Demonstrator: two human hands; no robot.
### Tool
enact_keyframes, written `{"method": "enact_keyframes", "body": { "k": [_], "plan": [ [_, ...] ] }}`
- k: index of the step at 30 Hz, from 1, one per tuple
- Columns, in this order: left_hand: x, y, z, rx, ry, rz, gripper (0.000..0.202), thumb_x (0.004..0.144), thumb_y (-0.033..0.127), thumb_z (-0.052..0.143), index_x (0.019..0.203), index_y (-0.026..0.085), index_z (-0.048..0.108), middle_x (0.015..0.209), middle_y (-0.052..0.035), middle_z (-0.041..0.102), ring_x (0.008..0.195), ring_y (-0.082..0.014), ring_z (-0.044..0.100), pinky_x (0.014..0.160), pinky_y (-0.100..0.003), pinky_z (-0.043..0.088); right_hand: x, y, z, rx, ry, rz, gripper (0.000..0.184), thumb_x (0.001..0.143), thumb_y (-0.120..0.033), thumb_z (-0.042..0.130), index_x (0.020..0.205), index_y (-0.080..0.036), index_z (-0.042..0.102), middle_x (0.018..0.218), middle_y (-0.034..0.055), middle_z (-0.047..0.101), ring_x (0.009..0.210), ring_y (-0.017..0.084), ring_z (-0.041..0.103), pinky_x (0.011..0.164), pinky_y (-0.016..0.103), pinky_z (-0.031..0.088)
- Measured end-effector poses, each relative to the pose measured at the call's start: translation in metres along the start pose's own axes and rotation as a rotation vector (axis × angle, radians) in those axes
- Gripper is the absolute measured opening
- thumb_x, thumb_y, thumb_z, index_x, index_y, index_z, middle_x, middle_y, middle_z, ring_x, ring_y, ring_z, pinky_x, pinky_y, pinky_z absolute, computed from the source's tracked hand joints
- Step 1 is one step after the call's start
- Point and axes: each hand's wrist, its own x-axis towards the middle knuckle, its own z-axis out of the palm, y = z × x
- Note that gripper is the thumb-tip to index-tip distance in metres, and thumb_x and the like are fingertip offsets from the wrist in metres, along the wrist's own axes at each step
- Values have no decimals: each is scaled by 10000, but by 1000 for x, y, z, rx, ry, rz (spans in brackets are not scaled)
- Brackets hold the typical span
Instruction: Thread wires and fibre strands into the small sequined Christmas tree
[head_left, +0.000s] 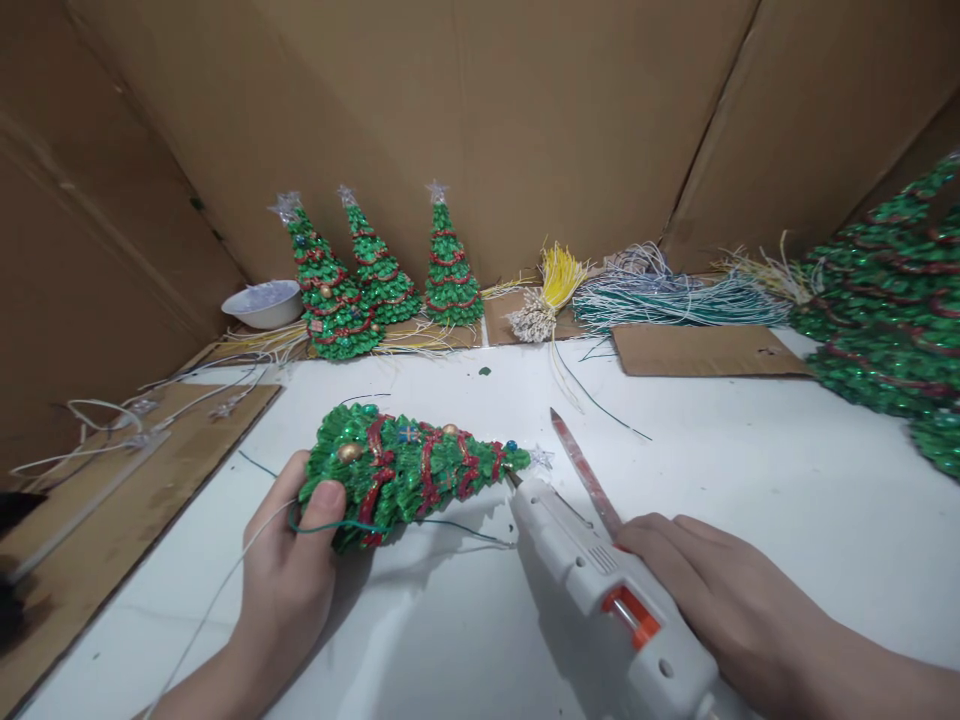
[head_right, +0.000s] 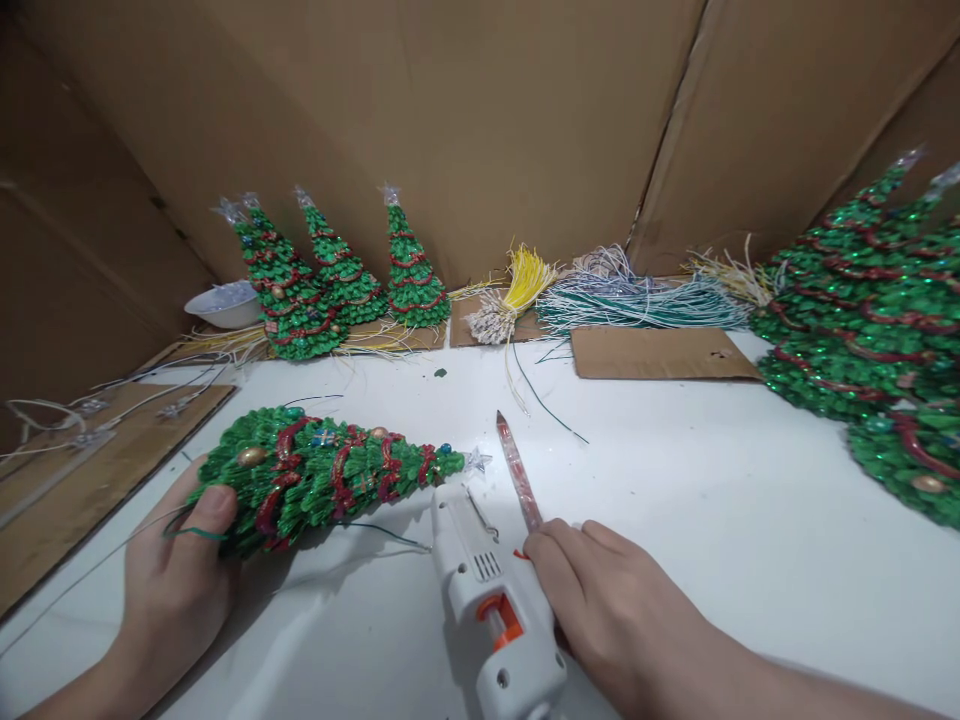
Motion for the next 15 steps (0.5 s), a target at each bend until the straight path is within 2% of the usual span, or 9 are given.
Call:
{"method": "enact_keyframes", "body": {
  "k": [7, 11, 15],
  "plan": [
    [-2, 1, 1, -33, -1, -12, 280, 637, 437, 664, 714, 200, 537, 529, 37, 495, 457, -110, 480, 369, -186, 407, 0, 0, -3, -4, 3, -34, 299, 842, -59, 253, 880, -162, 532, 719, 60, 587, 600, 145, 509, 558, 256, 421],
    [-2, -1, 0, -48, 0, -28, 268, 658, 428, 650, 760, 203, 545, 545, 35, 497, 474, -116, 488, 388, -197, 422, 0, 0, -5, 14, -50, -9, 307, 841, -64, 252, 814, -169, 540, 719, 62, 588, 598, 147, 513, 555, 260, 430],
    [-1, 0, 2, -37, -8, 6, 249, 661, 423, 649, 709, 204, 541, 527, 39, 475, 450, -104, 476, 375, -187, 411, -2, 0, -4, 25, -27, -13, 316, 853, -76, 246, 832, -164, 549, 737, 64, 598, 611, 149, 524, 566, 263, 441]
  ]
}}
